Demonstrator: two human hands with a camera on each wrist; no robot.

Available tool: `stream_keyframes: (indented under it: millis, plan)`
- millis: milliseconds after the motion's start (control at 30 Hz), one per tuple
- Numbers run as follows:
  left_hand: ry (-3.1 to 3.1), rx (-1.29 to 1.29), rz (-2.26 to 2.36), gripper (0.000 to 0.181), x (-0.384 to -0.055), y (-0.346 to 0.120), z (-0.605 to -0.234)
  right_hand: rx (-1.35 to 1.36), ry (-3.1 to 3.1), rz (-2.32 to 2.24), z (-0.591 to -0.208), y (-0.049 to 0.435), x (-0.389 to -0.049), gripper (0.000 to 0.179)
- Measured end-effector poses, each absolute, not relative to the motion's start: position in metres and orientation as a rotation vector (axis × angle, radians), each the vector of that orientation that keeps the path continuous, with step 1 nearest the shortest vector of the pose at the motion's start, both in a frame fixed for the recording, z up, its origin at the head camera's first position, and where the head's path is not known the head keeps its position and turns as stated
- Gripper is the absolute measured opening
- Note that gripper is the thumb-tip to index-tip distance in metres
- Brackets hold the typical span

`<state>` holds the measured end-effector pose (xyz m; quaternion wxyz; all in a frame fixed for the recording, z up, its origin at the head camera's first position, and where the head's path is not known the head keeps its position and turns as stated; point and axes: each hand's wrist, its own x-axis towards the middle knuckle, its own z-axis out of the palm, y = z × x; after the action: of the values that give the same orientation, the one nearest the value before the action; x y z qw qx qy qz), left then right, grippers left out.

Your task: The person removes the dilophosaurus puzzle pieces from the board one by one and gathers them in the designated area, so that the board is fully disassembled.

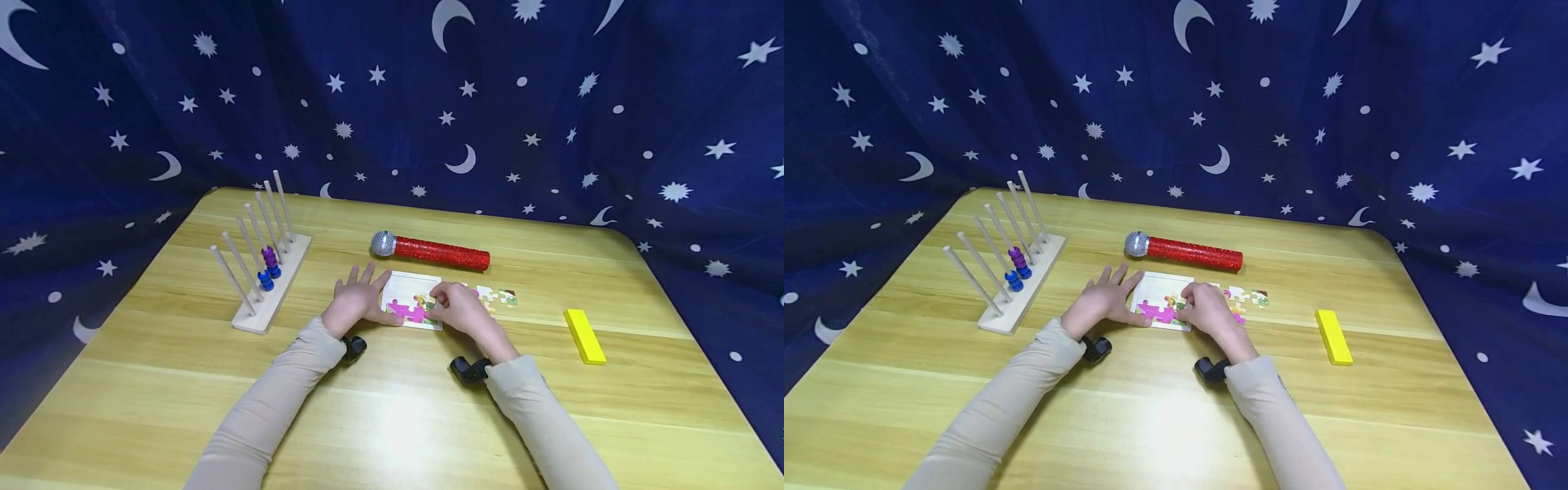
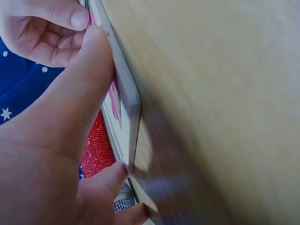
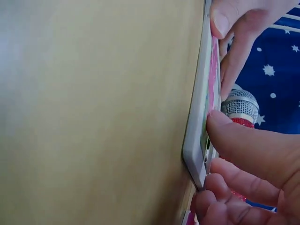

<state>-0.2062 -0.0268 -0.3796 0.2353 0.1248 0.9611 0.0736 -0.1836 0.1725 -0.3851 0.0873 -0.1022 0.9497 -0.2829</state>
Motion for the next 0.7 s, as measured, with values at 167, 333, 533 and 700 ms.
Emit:
stream_keyframes:
  millis: [167, 333, 533, 700]
  plan:
    - [2.637, 0.343, 0.197, 0.107, -0.207, -0.027, -0.38, -0.313, 2.803, -0.87, -0.385, 0.172, -0.184, 0.029]
    - [2.633, 0.355, 0.204, 0.107, -0.206, -0.027, -0.379, -0.31, 2.746, -1.038, -0.382, 0.187, -0.18, 0.031]
    - [2.634, 0.358, 0.213, 0.107, -0.206, -0.027, -0.378, -0.254, 2.689, -1.226, -0.374, 0.229, -0.173, 0.034]
    - [2.631, 0.362, 0.222, 0.107, -0.206, -0.028, -0.379, -0.144, 2.719, -1.205, -0.369, 0.268, -0.161, 0.035]
